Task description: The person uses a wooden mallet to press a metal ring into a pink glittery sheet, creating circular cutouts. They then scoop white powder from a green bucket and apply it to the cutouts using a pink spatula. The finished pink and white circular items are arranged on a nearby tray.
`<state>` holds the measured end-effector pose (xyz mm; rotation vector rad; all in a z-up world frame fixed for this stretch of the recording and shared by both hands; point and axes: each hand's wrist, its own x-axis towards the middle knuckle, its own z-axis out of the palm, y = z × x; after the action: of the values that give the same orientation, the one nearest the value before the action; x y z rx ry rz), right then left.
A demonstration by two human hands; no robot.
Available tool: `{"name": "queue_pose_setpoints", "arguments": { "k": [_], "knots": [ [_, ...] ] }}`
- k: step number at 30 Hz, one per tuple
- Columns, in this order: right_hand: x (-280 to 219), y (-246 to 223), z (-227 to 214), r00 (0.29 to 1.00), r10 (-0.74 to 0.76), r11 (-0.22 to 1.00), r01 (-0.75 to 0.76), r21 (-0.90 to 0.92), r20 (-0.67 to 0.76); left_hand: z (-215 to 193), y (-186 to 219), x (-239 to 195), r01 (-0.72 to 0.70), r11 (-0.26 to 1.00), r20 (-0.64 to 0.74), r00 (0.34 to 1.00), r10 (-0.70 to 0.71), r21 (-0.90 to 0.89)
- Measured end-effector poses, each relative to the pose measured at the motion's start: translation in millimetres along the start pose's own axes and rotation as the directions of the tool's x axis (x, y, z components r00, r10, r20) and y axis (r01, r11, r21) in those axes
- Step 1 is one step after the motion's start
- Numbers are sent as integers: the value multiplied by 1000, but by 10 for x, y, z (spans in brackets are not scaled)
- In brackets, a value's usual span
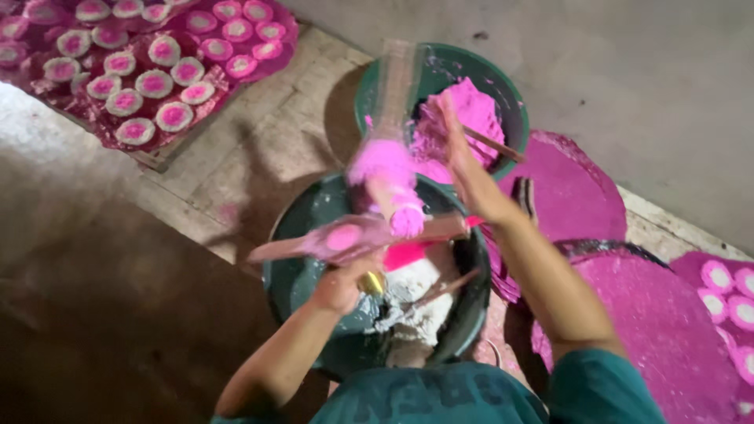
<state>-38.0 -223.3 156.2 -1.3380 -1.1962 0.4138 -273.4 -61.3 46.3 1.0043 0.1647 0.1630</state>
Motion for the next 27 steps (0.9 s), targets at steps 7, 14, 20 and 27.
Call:
{"name": "queue_pose_setpoints", "arguments": {
  "k": [7, 14, 20, 27],
  "knots": [
    [-1450, -1101, 232, 928, 17, 767, 226, 600, -371, 1259, -185, -259, 143, 977, 427, 883, -197, 155],
    [-2849, -1914, -479, 921, -384, 865, 334, -376, -65, 2106, -193, -447, -441, 651, 667, 732, -137, 618],
    [-3600, -2256, -572, 895, -440, 659, 380, -650, 77, 3046, -688, -592, -419, 726, 755, 622, -207, 545],
    [-4700, -2225, -1102, 970, -65, 903, -42, -427, -233, 4050, -1082, -465, -549, 617, 789, 579, -206, 564]
  ]
}}
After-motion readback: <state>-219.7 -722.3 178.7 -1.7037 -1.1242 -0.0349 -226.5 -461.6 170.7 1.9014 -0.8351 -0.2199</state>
